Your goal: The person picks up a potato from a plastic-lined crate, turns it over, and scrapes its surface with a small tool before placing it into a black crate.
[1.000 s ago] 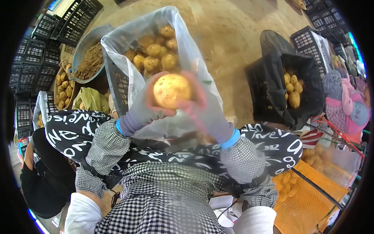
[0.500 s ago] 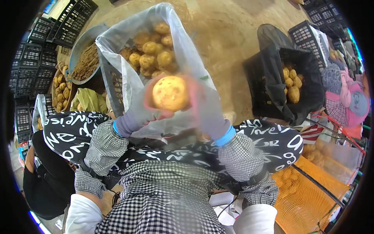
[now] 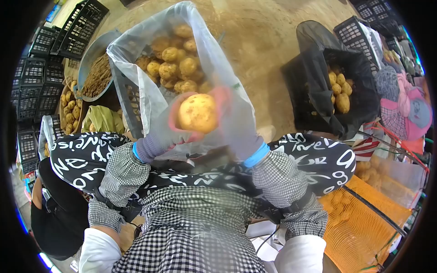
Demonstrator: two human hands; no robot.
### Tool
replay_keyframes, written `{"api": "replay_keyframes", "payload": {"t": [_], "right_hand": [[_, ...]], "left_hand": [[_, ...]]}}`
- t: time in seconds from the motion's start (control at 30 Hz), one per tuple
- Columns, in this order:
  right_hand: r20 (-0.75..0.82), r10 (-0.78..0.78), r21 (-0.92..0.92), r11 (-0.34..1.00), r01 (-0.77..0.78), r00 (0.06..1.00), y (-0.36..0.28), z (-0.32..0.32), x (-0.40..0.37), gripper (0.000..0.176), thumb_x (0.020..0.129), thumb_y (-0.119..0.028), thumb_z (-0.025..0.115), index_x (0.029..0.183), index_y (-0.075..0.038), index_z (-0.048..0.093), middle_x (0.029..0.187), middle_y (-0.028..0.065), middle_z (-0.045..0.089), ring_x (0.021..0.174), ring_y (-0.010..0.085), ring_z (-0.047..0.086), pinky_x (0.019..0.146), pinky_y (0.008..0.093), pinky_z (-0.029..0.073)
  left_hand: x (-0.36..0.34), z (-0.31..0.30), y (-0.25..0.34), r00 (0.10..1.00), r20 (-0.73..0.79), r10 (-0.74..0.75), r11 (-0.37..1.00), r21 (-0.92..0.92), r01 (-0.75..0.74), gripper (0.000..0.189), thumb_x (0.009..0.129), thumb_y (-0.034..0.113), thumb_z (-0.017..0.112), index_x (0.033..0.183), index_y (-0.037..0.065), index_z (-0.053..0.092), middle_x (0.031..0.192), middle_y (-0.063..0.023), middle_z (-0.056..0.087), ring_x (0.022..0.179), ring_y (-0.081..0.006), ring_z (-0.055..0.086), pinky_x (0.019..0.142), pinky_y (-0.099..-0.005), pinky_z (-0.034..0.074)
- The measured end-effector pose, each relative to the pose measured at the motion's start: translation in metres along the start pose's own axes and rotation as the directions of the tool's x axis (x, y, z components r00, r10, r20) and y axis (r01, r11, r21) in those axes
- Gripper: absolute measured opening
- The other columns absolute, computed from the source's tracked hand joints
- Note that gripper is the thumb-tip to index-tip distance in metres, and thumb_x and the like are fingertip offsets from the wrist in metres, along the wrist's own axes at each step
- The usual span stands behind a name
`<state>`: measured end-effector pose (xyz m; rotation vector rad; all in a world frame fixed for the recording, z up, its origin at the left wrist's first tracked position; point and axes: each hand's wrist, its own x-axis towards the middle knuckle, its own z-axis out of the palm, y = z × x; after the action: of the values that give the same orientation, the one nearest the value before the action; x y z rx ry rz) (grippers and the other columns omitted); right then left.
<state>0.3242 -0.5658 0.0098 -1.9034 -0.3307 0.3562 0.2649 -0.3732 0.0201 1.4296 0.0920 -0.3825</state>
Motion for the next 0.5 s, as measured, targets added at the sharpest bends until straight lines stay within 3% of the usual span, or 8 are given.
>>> {"api": "replay_keyframes", "payload": {"t": [0.1,0.2,0.3,0.4,0.43,0.47,0.5], "right_hand": [[-0.087,-0.034,0.059,0.997,0.039,0.996,0.007,0.007,0.0,0.038,0.101,-0.028,0.049,0.12,0.003,0.059,0.097,0.0142,0.064,0.093,0.019,0.061,0.085,0.0301,0.048],[-0.042,-0.226,-0.02,0.974,0.226,0.973,-0.001,0.008,-0.006,0.041,0.101,-0.03,0.05,0.123,0.003,0.058,0.098,0.0135,0.064,0.094,0.0169,0.061,0.086,0.0302,0.048],[-0.075,-0.315,-0.235,0.928,0.29,0.946,0.001,0.02,-0.009,0.042,0.101,-0.03,0.05,0.126,0.002,0.057,0.102,0.0114,0.065,0.096,0.0161,0.061,0.087,0.0307,0.048],[0.008,-0.145,-0.029,0.989,0.145,0.989,0.003,0.006,-0.002,0.04,0.101,-0.027,0.052,0.128,0.003,0.057,0.109,0.0085,0.066,0.101,0.0169,0.062,0.085,0.0288,0.05],[-0.016,-0.136,0.053,0.989,0.137,0.991,0.001,0.008,0.0,0.04,0.102,-0.026,0.052,0.128,0.003,0.056,0.11,0.0079,0.066,0.101,0.0166,0.063,0.084,0.028,0.051],[-0.057,0.009,0.208,0.978,0.003,0.998,0.0,0.009,0.001,0.039,0.102,-0.025,0.052,0.129,0.002,0.057,0.11,0.0083,0.066,0.101,0.0162,0.063,0.082,0.0275,0.052],[-0.06,0.165,0.349,0.928,-0.135,0.984,-0.001,0.008,0.001,0.038,0.102,-0.024,0.053,0.129,0.002,0.057,0.11,0.0087,0.066,0.101,0.0158,0.064,0.081,0.027,0.053]], "left_hand": [[0.001,-0.001,0.0,1.0,-0.017,-0.001,0.999,-0.053,0.001,0.095,0.066,0.014,0.09,0.142,0.001,0.033,0.128,-0.0087,0.05,0.119,-0.0167,0.052,0.102,-0.0306,0.045],[0.003,-0.004,-0.006,0.999,-0.045,-0.029,0.995,-0.101,0.024,0.093,0.067,0.013,0.089,0.141,0.002,0.033,0.129,-0.0088,0.05,0.119,-0.0164,0.052,0.102,-0.0309,0.045],[0.001,-0.005,-0.011,0.997,-0.044,-0.056,0.987,-0.153,0.049,0.09,0.067,0.012,0.089,0.138,0.003,0.035,0.129,-0.0087,0.049,0.119,-0.0159,0.052,0.102,-0.0312,0.046],[-0.003,-0.006,-0.005,0.999,-0.023,0.037,0.953,-0.301,-0.042,0.088,0.066,0.012,0.09,0.136,0.003,0.036,0.128,-0.0087,0.048,0.118,-0.0163,0.052,0.101,-0.0316,0.047],[-0.003,-0.012,-0.008,0.983,-0.049,0.177,0.945,-0.269,-0.184,0.091,0.065,0.011,0.091,0.136,0.004,0.036,0.129,-0.0087,0.047,0.117,-0.0173,0.052,0.098,-0.0321,0.048],[-0.006,-0.026,0.0,0.963,-0.108,0.248,0.969,0.035,-0.245,0.09,0.064,0.007,0.09,0.136,0.004,0.036,0.128,-0.0096,0.048,0.119,-0.0178,0.051,0.098,-0.0333,0.049],[-0.021,-0.047,0.02,0.942,-0.21,0.262,0.963,-0.001,-0.268,0.089,0.065,0.007,0.09,0.136,0.004,0.036,0.126,-0.0101,0.05,0.116,-0.0179,0.053,0.096,-0.0326,0.05]]}}
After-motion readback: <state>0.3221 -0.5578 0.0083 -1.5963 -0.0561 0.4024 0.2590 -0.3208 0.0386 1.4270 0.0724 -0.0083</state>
